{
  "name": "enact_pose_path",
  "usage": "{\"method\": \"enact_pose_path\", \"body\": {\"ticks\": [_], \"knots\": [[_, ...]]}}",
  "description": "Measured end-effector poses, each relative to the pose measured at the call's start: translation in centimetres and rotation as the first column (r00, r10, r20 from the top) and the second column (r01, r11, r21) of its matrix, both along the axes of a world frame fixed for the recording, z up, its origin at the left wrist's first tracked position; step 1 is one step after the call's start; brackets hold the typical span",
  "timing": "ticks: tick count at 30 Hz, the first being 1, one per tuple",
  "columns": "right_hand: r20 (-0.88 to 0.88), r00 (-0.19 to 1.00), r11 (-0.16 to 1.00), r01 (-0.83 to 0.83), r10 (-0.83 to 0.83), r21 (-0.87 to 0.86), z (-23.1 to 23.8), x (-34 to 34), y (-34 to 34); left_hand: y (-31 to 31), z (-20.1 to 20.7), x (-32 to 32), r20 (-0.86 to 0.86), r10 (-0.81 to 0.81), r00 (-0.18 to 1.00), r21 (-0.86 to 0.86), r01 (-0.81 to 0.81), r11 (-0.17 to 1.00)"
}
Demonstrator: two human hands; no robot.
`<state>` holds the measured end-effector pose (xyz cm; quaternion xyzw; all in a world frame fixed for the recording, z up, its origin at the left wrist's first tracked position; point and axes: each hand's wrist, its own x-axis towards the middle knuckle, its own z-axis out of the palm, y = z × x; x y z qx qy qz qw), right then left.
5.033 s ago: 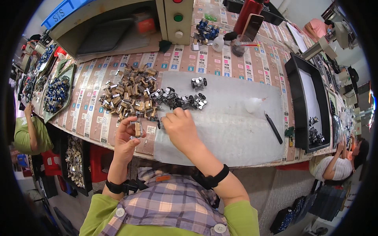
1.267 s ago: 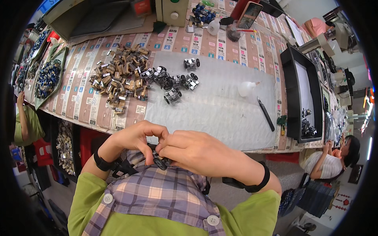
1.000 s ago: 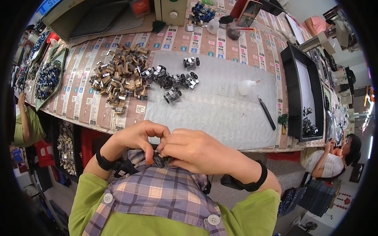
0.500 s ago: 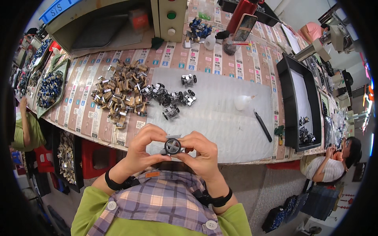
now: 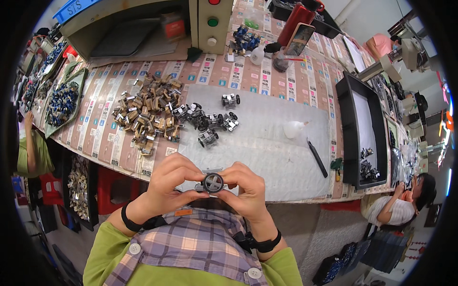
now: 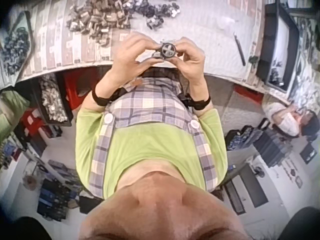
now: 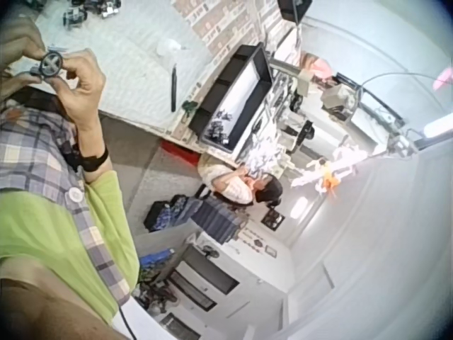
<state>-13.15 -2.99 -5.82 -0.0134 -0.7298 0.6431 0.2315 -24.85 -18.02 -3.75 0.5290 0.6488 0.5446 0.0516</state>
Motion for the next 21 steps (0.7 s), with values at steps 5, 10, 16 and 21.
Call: {"method": "enact_pose_path", "body": {"ticks": [5, 10, 16, 21], "knots": [[-0.024, 1.0, 0.996, -0.016, 0.013, -0.09, -1.0, 0.2, 0.1, 0.3, -0.1, -0.1, 0.009, -0.025, 1.0, -0.004, 0.025, 1.0], [-0.009, 1.0, 0.99, -0.008, 0.007, -0.14, -1.1, 0.5, 0.0, 0.3, -0.2, 0.0, 0.032, -0.054, 0.998, -0.035, 0.055, 0.998], [-0.013, 1.0, 0.99, 0.004, -0.006, -0.141, -0.9, 0.2, -0.4, 0.5, 0.4, -0.2, -0.098, -0.028, 0.995, -0.023, 0.026, 0.999], [-0.009, 0.997, 0.93, -0.07, 0.072, -0.359, -1.5, 0.5, -0.5, 0.8, 0.9, -0.1, -0.18, -0.02, 0.983, -0.028, 0.015, 0.999]]}}
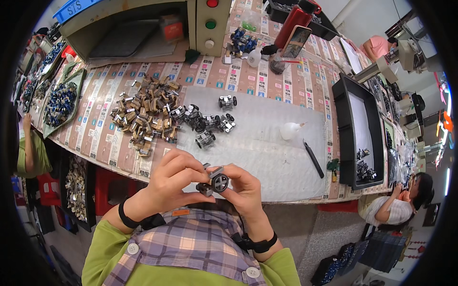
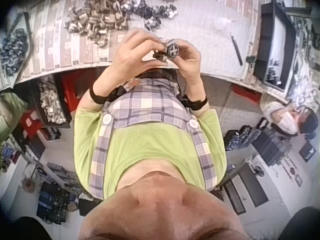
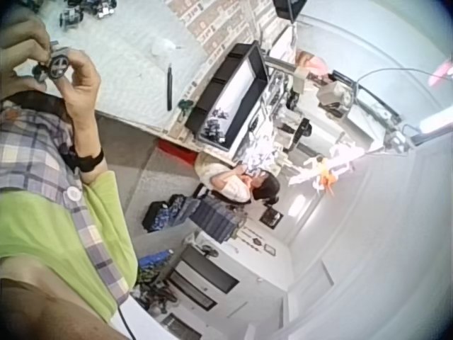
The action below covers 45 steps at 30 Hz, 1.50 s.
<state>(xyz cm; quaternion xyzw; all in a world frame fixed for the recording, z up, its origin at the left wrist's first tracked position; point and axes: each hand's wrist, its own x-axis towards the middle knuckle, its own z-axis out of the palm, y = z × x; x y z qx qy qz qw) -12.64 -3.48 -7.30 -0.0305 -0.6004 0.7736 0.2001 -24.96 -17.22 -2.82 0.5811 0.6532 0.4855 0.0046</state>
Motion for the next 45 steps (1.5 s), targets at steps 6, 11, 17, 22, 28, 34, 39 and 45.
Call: {"method": "enact_pose_path", "body": {"ticks": [6, 11, 17, 22, 28, 34, 39, 45], "knots": [[-0.054, 0.992, 0.888, -0.13, 0.118, -0.44, -1.3, -0.1, -0.2, 0.5, 0.1, 0.4, 0.006, 0.056, 0.998, 0.021, -0.056, 0.998], [-0.058, 0.989, 0.808, -0.144, 0.135, -0.571, -0.7, -0.3, -0.5, 0.7, 0.3, 0.4, 0.003, 0.058, 0.998, 0.019, -0.058, 0.998], [-0.231, 0.953, 0.653, 0.302, -0.195, 0.694, 2.0, -0.5, 0.7, 0.0, -1.2, -0.2, 0.517, -0.086, 0.852, 0.006, 0.096, 0.995], [-0.457, 0.887, 0.047, 0.46, -0.064, 0.886, 3.9, -0.4, 0.5, -0.7, -1.7, -0.5, 0.817, -0.23, 0.529, -0.019, 0.423, 0.906], [-0.438, 0.893, 0.295, 0.449, -0.107, 0.843, 3.2, -0.1, 0.7, -1.0, -2.0, -0.5, 0.808, -0.218, 0.548, -0.024, 0.4, 0.916], [-0.373, 0.91, 0.482, 0.412, -0.18, 0.774, 4.3, -0.5, 0.4, -1.0, -2.9, -0.3, 0.95, -0.226, 0.215, 0.115, 0.433, 0.894], [-0.366, 0.91, 0.51, 0.413, -0.196, 0.754, 4.3, -0.5, 0.3, -1.0, -5.3, -0.2, 0.963, -0.256, 0.087, 0.193, 0.443, 0.876], [-0.349, 0.918, 0.508, 0.396, -0.189, 0.765, 4.0, -0.2, 0.5, -0.5, -5.4, 0.0, 0.956, -0.291, 0.026, 0.247, 0.462, 0.852]]}}
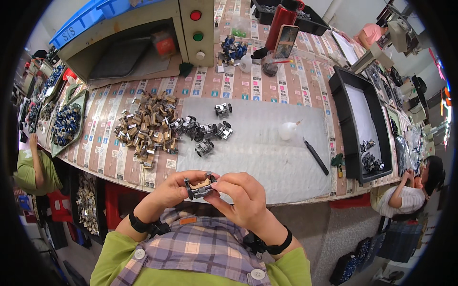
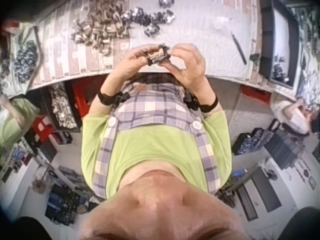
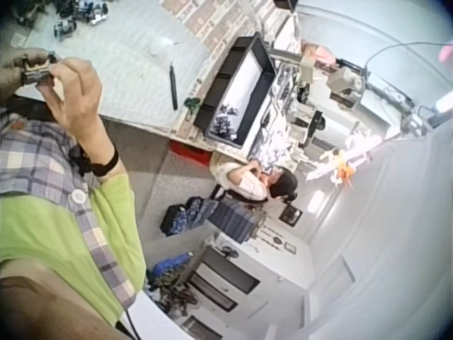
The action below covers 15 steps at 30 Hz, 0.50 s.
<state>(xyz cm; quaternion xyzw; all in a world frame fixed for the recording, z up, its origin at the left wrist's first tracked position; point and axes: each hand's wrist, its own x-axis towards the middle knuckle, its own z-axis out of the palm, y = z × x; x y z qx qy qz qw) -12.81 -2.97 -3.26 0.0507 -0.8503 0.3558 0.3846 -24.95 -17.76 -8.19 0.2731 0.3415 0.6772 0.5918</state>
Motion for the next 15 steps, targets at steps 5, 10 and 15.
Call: {"method": "enact_pose_path", "body": {"ticks": [5, 10, 15], "knots": [[0.006, 1.0, 1.0, -0.013, 0.013, -0.01, -0.2, 0.2, 0.1, 0.2, -0.1, 0.2, -0.066, -0.007, 0.998, 0.019, 0.008, 1.0], [0.026, 1.0, 1.0, 0.013, -0.013, -0.008, -0.1, 0.4, 0.0, 0.6, 0.2, 0.2, -0.046, -0.014, 0.999, 0.006, 0.014, 1.0], [0.102, 0.994, 0.993, 0.021, -0.033, 0.116, 1.6, 0.4, -0.3, 0.4, -0.4, 0.0, -0.057, -0.009, 0.998, 0.012, 0.01, 1.0]]}}
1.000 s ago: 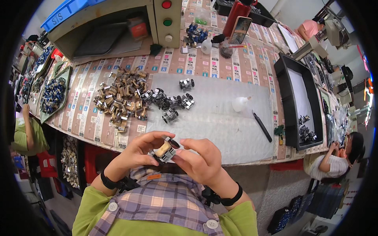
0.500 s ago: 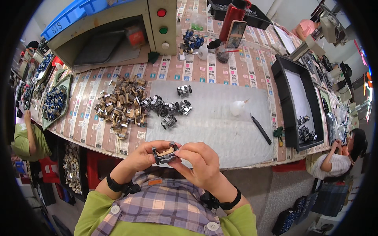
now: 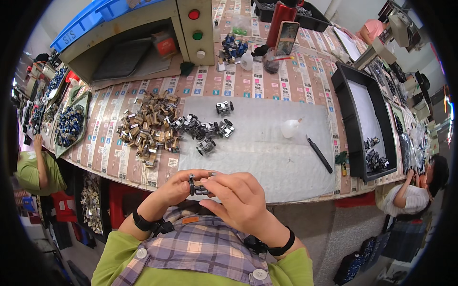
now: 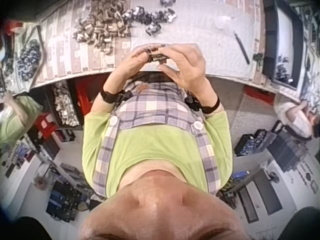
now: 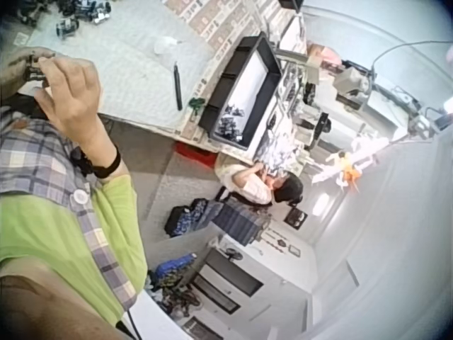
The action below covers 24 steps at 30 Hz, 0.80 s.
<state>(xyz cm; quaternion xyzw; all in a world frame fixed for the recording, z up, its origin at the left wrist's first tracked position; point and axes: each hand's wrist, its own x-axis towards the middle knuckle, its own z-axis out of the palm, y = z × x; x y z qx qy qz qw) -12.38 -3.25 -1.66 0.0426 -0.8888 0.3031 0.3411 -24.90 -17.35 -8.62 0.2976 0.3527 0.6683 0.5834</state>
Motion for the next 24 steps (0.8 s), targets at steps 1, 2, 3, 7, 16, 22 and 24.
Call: {"method": "enact_pose_path", "body": {"ticks": [1, 2, 3, 7, 16, 22, 24], "knots": [[0.024, 1.0, 0.999, -0.015, 0.014, 0.03, 0.1, 0.0, -0.1, -0.1, -0.2, 0.0, -0.005, 0.004, 1.0, -0.006, -0.004, 1.0], [0.023, 1.0, 1.0, -0.012, 0.011, 0.029, 0.2, -0.1, -0.1, -0.1, -0.2, 0.0, -0.011, 0.007, 1.0, -0.013, -0.008, 1.0], [0.058, 0.998, 0.999, -0.026, 0.024, 0.033, 0.2, -0.2, 0.0, 0.0, -0.2, 0.1, -0.012, 0.006, 1.0, -0.013, -0.006, 1.0], [0.142, 0.99, 0.999, -0.031, 0.026, 0.028, -0.1, 0.1, 0.1, 0.5, 1.0, 0.1, -0.061, 0.007, 0.998, -0.075, -0.011, 0.997], [0.279, 0.958, 0.995, -0.037, 0.061, -0.091, -0.9, -0.6, 0.3, 0.5, 0.9, 0.1, -0.238, 0.114, 0.964, -0.09, -0.139, 0.986], [0.331, 0.94, 0.967, 0.007, 0.081, -0.255, -2.3, -1.4, -0.3, -0.9, 2.3, -0.5, -0.491, 0.039, 0.87, -0.258, -0.188, 0.948], [0.313, 0.948, 0.96, 0.035, 0.057, -0.279, -2.8, -1.5, -0.6, -1.6, 0.5, -0.4, -0.545, 0.136, 0.827, -0.159, -0.261, 0.952]]}}
